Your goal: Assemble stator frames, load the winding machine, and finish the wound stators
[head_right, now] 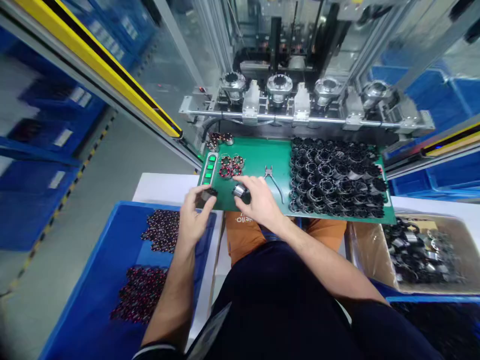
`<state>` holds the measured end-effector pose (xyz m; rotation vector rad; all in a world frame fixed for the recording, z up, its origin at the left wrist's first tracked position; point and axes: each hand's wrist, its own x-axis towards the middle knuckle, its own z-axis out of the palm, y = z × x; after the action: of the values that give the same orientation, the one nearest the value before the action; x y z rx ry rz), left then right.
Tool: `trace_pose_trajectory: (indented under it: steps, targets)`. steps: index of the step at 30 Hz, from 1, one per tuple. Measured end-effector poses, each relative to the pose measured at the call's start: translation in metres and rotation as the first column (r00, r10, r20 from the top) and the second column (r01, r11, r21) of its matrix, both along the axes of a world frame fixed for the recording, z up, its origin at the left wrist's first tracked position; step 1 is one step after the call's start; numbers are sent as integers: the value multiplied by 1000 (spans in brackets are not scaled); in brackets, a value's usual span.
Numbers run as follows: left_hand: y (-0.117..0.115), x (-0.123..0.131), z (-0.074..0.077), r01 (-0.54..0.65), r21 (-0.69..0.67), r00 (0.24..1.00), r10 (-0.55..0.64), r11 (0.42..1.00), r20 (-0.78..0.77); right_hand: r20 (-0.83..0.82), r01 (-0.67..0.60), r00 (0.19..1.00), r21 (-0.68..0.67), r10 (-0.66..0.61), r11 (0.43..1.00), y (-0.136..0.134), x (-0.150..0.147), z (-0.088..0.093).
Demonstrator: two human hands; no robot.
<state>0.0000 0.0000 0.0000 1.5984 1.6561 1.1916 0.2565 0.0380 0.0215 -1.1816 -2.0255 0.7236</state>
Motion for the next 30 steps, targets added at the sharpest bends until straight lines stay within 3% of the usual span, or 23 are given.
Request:
trace_pose_trajectory:
  steps: [5, 13, 22, 26, 30]
  targets:
    - [-5, 2, -4, -31, 27, 999, 31, 999, 7, -10, -4, 1000, -17, 3, 1000, -3, -3, -3]
    - [-7, 2, -13, -76, 92, 970, 95, 993, -224, 52, 15, 999, -93, -10, 996, -3, -12, -45]
    - [-19, 1, -21, -96, 97, 950, 121, 991, -288, 107, -21, 994, -133, 36, 991, -16, -17, -46]
    - [-18, 6, -15, -89, 79, 953, 108, 993, -282, 102, -37, 993, -141, 51, 989, -20, -24, -36]
    - [-10, 23, 10, -32, 72, 973, 47, 997, -225, 43, -85, 995, -95, 89, 992, -29, -6, 5]
